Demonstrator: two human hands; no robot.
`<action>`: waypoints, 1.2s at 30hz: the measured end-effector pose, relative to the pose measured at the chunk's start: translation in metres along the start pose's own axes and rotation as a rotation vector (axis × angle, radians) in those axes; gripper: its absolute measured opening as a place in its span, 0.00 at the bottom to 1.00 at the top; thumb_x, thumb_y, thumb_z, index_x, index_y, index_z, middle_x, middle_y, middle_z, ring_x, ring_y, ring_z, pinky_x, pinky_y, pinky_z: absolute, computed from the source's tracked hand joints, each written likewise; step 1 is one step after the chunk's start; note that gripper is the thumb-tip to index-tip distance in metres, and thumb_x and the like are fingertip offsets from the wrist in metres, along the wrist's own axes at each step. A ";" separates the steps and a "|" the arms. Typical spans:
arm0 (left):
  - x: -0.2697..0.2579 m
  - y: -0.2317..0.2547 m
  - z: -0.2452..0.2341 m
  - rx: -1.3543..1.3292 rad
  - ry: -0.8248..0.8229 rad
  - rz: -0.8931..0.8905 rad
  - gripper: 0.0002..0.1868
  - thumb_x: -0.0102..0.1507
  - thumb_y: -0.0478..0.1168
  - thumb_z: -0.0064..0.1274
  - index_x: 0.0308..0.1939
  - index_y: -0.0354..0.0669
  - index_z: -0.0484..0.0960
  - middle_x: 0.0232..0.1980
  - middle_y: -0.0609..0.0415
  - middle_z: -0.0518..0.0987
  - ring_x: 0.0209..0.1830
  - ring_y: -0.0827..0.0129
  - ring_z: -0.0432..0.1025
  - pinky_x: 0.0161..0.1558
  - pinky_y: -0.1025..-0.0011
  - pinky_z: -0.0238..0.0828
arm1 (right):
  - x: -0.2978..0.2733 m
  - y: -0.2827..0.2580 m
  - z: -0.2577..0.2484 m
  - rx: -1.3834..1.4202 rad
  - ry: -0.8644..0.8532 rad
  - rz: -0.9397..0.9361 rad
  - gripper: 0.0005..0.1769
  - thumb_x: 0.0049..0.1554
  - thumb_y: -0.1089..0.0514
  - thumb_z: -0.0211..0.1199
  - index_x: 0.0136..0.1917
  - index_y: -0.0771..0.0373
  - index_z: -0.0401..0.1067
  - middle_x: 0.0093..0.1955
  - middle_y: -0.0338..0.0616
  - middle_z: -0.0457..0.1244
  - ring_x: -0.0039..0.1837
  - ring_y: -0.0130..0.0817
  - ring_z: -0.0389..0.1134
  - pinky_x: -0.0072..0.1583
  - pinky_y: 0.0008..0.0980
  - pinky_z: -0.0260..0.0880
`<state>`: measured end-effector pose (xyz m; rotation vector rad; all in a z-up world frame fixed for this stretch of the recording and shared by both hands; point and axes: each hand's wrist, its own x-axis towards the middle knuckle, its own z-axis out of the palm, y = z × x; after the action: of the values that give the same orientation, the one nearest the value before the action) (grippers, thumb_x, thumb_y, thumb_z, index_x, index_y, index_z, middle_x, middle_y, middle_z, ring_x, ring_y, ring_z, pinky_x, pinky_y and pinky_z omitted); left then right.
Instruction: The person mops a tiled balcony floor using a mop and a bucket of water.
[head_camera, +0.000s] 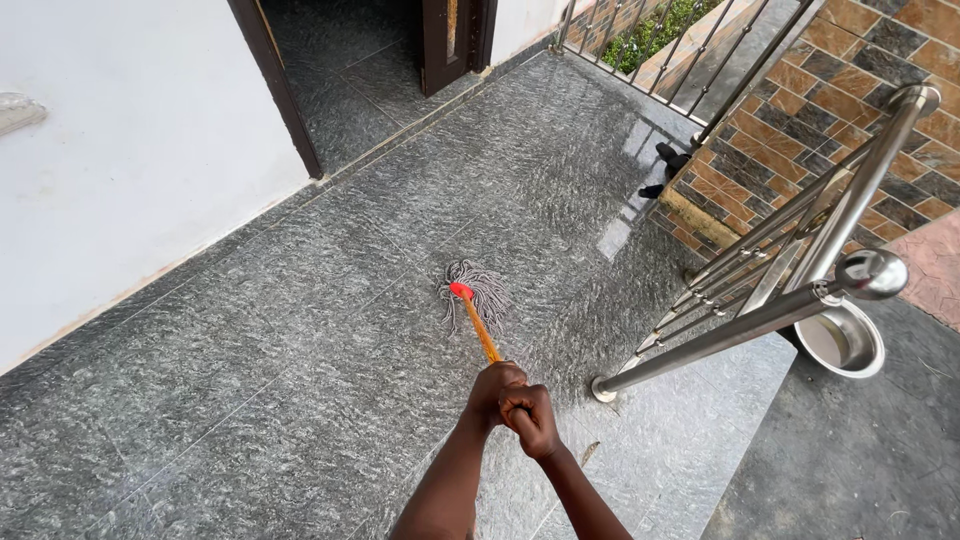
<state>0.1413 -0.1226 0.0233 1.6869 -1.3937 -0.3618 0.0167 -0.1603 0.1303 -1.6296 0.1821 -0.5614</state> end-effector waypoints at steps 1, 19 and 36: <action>0.009 -0.013 -0.007 0.003 0.009 0.007 0.15 0.51 0.44 0.57 0.18 0.42 0.68 0.25 0.48 0.72 0.31 0.51 0.72 0.34 0.56 0.69 | 0.016 0.008 0.002 0.006 -0.012 -0.001 0.07 0.43 0.65 0.46 0.25 0.65 0.57 0.23 0.37 0.52 0.27 0.23 0.47 0.31 0.29 0.46; 0.105 -0.128 -0.073 0.075 0.074 -0.095 0.15 0.54 0.41 0.54 0.18 0.42 0.67 0.23 0.50 0.71 0.28 0.56 0.70 0.37 0.59 0.69 | 0.169 0.090 0.017 -0.022 -0.120 0.041 0.10 0.47 0.66 0.47 0.25 0.63 0.59 0.23 0.36 0.53 0.26 0.22 0.48 0.30 0.28 0.47; 0.066 -0.075 -0.057 0.119 0.112 0.038 0.15 0.49 0.44 0.57 0.16 0.43 0.67 0.22 0.49 0.71 0.30 0.52 0.71 0.37 0.58 0.69 | 0.111 0.053 0.007 0.120 -0.112 0.139 0.11 0.48 0.67 0.46 0.25 0.66 0.62 0.23 0.37 0.53 0.27 0.21 0.48 0.31 0.28 0.45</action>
<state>0.2503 -0.1585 0.0176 1.7462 -1.3855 -0.1633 0.1270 -0.2101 0.1064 -1.5148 0.1738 -0.3669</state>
